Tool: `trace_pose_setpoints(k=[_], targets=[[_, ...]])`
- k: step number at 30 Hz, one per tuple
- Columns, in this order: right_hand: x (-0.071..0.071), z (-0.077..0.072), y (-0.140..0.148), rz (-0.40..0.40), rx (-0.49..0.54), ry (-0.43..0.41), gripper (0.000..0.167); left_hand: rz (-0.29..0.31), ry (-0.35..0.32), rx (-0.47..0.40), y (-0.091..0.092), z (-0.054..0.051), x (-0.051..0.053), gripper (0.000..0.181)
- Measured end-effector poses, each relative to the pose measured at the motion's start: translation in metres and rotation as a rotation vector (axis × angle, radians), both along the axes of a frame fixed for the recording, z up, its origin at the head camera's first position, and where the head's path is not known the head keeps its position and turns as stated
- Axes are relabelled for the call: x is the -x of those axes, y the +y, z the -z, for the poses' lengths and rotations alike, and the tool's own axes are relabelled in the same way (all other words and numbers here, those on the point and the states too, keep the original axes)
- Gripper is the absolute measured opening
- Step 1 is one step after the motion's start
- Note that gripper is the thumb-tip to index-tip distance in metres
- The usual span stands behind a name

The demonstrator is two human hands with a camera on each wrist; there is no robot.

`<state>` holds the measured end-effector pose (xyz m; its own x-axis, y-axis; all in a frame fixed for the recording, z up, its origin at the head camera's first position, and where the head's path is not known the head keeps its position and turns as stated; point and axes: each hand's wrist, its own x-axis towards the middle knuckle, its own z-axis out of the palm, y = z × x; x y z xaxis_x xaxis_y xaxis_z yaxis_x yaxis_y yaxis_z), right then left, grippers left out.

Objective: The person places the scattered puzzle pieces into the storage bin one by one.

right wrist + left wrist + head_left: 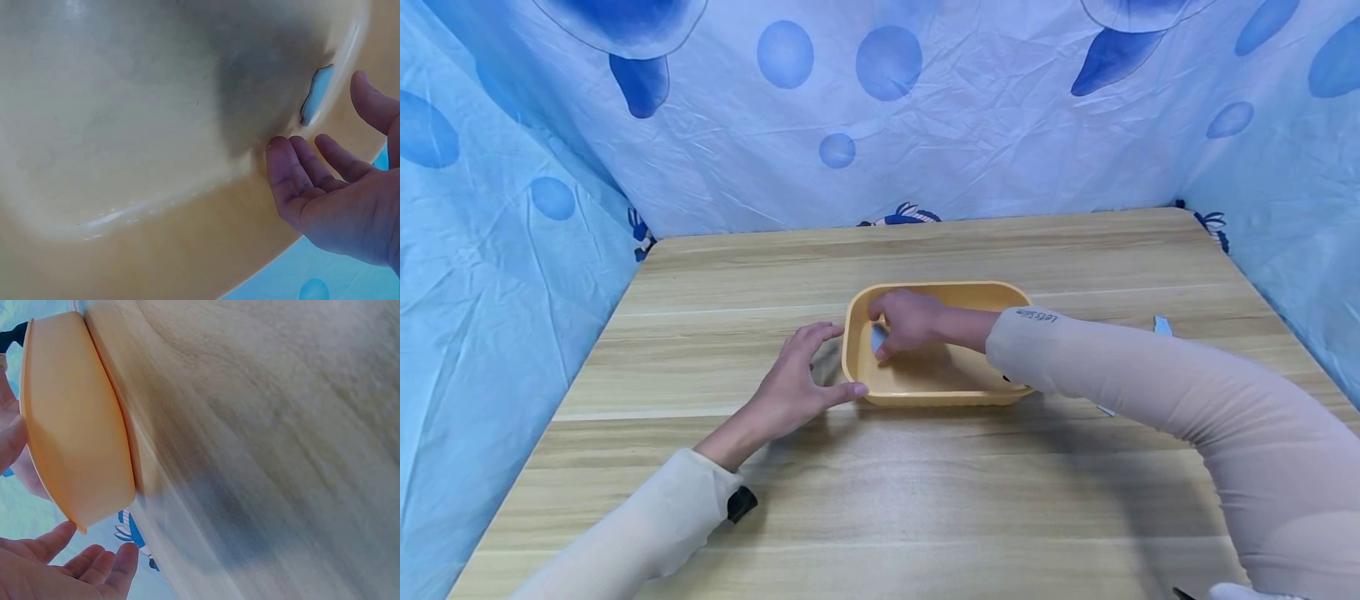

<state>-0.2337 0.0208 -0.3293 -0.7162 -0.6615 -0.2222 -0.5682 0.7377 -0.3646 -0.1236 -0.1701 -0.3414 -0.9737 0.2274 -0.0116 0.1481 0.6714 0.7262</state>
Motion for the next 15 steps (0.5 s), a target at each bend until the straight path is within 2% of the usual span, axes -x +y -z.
trace_pose_setpoints(k=[9, 15], targets=[[-0.007, -0.018, 0.005, 0.036, 0.069, -0.087, 0.052, -0.005, -0.013, 0.008, -0.001, -0.001, 0.002, 0.086], [-0.012, -0.024, 0.010, 0.044, 0.110, -0.097, 0.049, -0.003, -0.019, 0.004, -0.001, -0.003, 0.002, 0.085]])
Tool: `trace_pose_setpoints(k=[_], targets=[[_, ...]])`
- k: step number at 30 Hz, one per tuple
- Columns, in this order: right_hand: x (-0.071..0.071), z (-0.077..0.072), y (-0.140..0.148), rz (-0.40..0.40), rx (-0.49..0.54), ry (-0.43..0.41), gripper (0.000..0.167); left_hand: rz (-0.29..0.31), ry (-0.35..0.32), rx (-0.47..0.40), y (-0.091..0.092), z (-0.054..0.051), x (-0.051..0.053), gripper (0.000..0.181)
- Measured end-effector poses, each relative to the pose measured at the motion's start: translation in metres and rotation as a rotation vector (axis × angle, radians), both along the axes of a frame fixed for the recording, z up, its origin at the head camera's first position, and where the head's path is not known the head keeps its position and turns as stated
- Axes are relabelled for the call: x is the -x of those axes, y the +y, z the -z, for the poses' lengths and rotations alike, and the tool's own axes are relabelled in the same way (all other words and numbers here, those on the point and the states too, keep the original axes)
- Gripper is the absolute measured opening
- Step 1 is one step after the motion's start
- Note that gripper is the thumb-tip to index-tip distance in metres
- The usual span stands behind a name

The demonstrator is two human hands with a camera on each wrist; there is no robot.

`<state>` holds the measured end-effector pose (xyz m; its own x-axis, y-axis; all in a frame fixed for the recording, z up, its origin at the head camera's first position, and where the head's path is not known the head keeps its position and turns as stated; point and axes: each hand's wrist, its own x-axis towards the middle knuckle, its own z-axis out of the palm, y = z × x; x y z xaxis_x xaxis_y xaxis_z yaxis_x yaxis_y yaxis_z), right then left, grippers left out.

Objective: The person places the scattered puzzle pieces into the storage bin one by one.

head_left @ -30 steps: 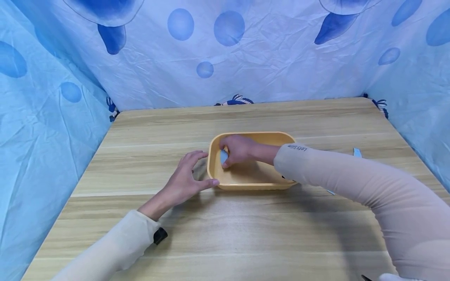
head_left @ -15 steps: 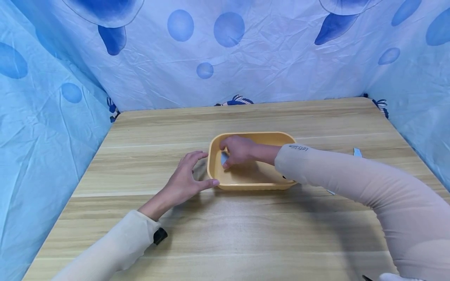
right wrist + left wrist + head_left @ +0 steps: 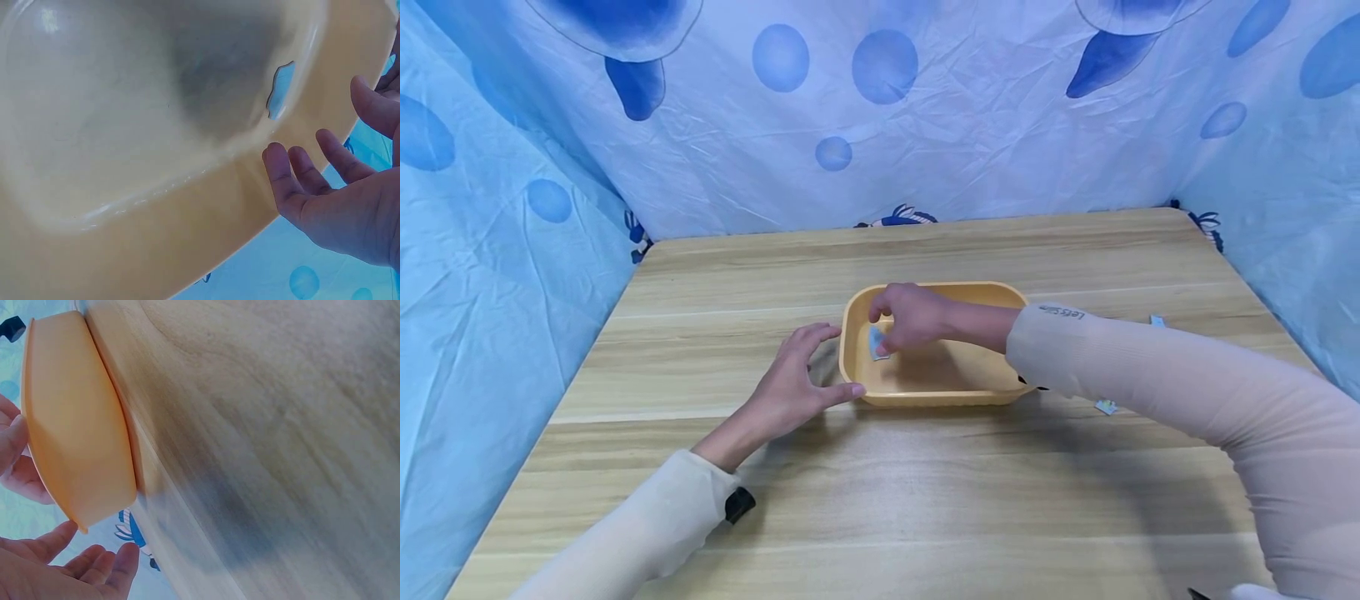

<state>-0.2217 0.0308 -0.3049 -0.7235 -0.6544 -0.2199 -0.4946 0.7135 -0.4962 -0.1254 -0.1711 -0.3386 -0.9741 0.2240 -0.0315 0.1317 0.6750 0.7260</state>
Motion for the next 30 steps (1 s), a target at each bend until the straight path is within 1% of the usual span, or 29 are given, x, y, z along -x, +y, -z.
trace_pose_setpoints(k=[5, 8, 16, 23, 30], targets=[[-0.003, -0.002, 0.004, 0.015, 0.030, -0.007, 0.050, -0.004, -0.007, 0.000, 0.000, 0.000, 0.000, 0.084], [-0.004, -0.003, 0.006, 0.026, 0.048, -0.027, 0.051, -0.005, -0.005, -0.001, 0.000, 0.001, 0.000, 0.084], [-0.011, -0.012, 0.022, 0.052, 0.155, -0.075, 0.048, -0.002, 0.004, -0.003, 0.001, 0.001, -0.001, 0.085], [-0.016, -0.018, 0.044, 0.139, 0.219, -0.125, 0.048, -0.013, -0.011, 0.001, 0.001, 0.002, -0.001, 0.084], [-0.020, -0.024, 0.065, 0.190, 0.313, -0.159, 0.050, -0.018, -0.016, 0.001, 0.002, 0.002, -0.002, 0.084]])
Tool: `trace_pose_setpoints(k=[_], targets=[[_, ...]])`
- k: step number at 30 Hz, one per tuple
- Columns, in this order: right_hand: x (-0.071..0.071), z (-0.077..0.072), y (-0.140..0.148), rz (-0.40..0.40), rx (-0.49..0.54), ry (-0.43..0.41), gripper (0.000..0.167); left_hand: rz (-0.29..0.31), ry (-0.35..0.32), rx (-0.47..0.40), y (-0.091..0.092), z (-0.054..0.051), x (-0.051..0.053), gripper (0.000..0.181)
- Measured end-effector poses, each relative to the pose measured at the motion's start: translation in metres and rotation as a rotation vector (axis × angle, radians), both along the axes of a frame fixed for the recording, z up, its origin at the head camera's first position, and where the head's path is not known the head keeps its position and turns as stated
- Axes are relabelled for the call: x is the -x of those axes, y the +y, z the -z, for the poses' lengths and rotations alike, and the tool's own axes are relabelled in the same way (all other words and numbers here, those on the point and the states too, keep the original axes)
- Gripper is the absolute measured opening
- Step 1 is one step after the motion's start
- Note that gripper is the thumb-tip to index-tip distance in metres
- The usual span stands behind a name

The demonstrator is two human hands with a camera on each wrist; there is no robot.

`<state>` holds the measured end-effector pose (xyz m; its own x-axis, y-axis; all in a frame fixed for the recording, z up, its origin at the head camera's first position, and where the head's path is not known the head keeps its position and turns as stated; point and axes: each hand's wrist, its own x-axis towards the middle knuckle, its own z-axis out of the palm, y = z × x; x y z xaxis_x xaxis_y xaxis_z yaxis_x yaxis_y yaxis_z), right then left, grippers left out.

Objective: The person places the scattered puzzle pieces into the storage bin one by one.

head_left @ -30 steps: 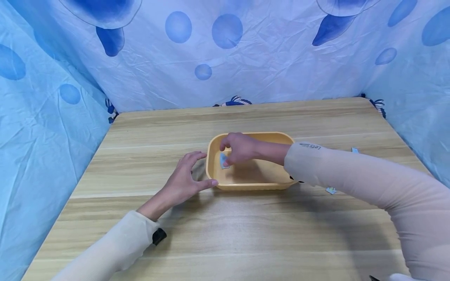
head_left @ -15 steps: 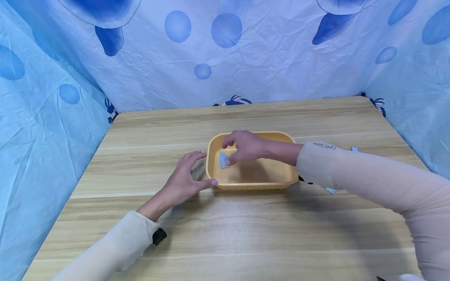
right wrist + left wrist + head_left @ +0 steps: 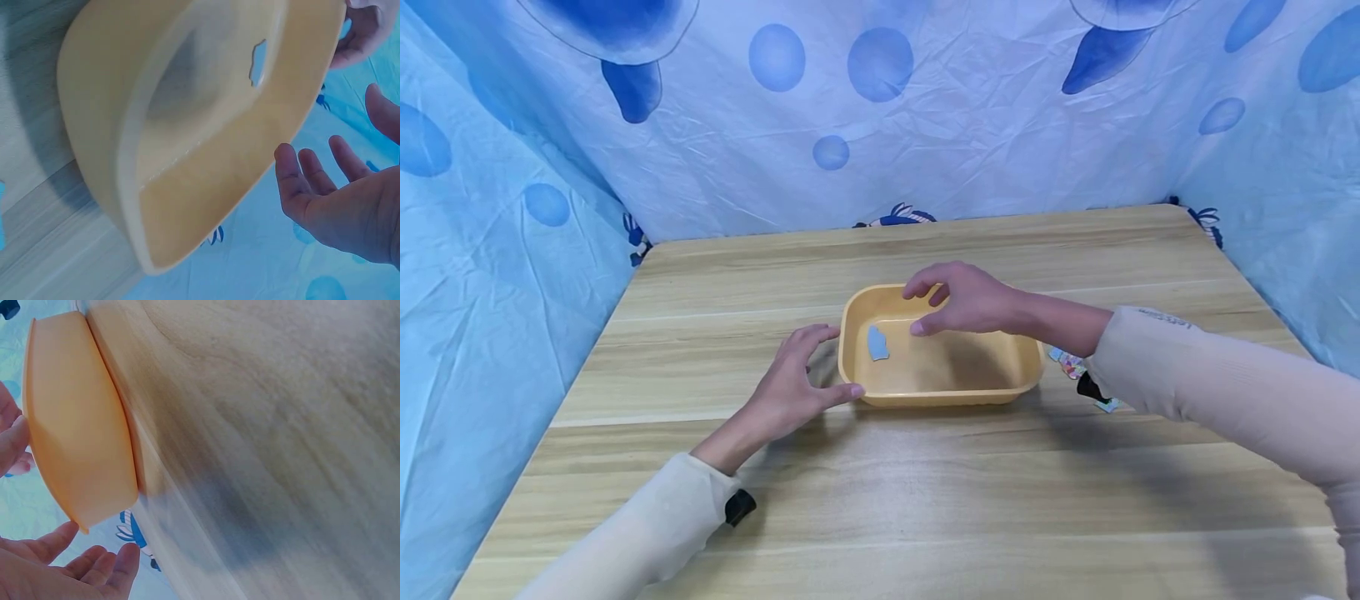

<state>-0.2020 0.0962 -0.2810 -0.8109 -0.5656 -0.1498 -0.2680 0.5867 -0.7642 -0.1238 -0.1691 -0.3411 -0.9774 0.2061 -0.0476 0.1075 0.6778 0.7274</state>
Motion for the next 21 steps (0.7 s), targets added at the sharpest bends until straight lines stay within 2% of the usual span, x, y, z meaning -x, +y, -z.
trace_pose_setpoints(k=[12, 21], targets=[[-0.004, -0.003, 0.036, 0.118, 0.095, 0.005, 0.048, 0.009, 0.020, -0.001, 0.001, 0.003, -0.001, 0.086], [-0.011, -0.005, 0.061, 0.135, 0.104, 0.026, 0.052, 0.014, 0.030, -0.003, 0.001, 0.003, -0.001, 0.086]])
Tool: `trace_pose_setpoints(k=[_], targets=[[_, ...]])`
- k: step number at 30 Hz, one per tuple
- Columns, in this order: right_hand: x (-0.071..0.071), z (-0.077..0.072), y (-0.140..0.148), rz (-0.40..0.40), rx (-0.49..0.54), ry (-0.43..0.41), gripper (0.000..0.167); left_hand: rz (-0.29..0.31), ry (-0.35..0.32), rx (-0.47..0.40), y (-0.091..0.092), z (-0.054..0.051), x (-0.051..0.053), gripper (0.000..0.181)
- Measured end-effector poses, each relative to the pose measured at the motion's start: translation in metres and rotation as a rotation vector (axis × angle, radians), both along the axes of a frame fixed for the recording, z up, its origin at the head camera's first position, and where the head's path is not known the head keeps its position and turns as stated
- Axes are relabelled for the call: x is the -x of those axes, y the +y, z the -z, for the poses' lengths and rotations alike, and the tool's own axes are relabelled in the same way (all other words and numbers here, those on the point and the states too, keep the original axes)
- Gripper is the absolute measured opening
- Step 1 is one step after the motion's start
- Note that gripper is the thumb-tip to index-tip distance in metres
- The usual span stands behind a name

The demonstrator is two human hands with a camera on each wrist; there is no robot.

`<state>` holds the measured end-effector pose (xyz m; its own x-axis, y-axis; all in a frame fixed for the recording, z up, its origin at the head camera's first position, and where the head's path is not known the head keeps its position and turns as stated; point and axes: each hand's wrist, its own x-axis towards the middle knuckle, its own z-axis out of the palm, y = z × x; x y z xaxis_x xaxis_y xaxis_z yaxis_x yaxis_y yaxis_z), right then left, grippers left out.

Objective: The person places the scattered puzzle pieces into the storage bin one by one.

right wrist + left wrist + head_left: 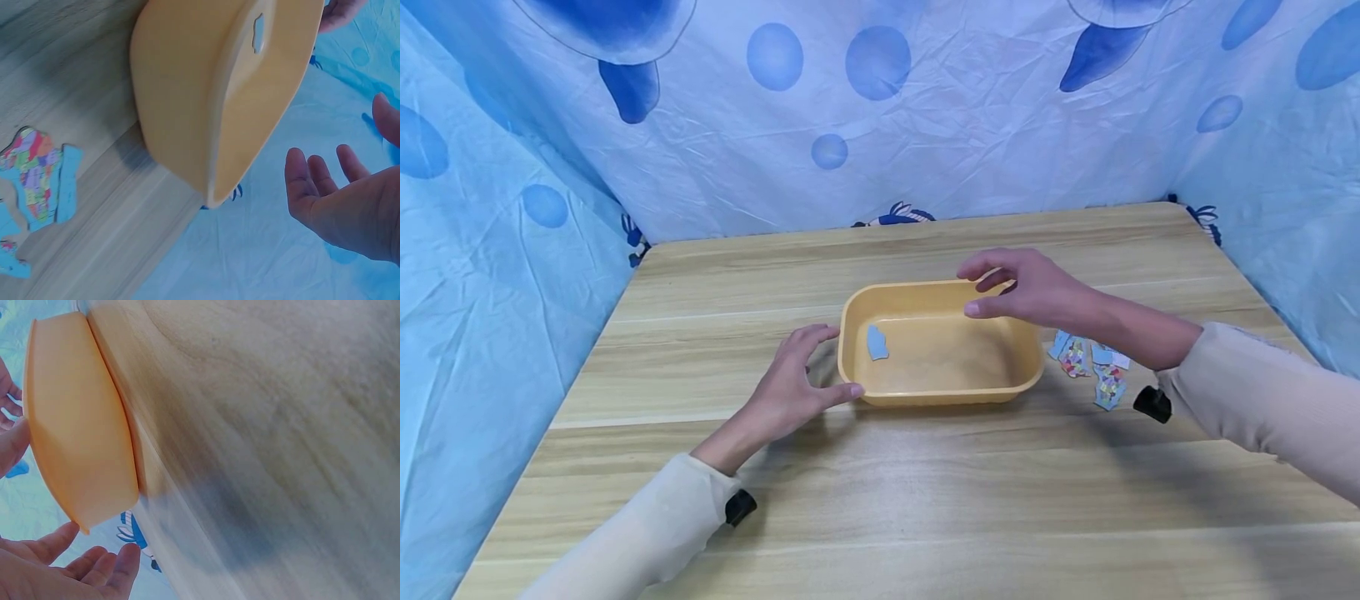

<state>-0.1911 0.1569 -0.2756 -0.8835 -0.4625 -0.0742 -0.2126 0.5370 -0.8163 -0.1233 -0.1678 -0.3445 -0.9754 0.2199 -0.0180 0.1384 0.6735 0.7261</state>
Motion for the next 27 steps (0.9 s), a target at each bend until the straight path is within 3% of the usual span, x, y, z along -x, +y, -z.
trace_pose_setpoints(k=[7, 27], targets=[[-0.004, -0.001, 0.014, 0.042, -0.004, 0.005, 0.048, 0.003, 0.005, -0.002, 0.000, 0.000, 0.000, 0.086], [-0.010, 0.000, 0.055, 0.160, -0.061, 0.000, 0.057, -0.010, -0.024, 0.005, -0.002, -0.004, 0.000, 0.084]])
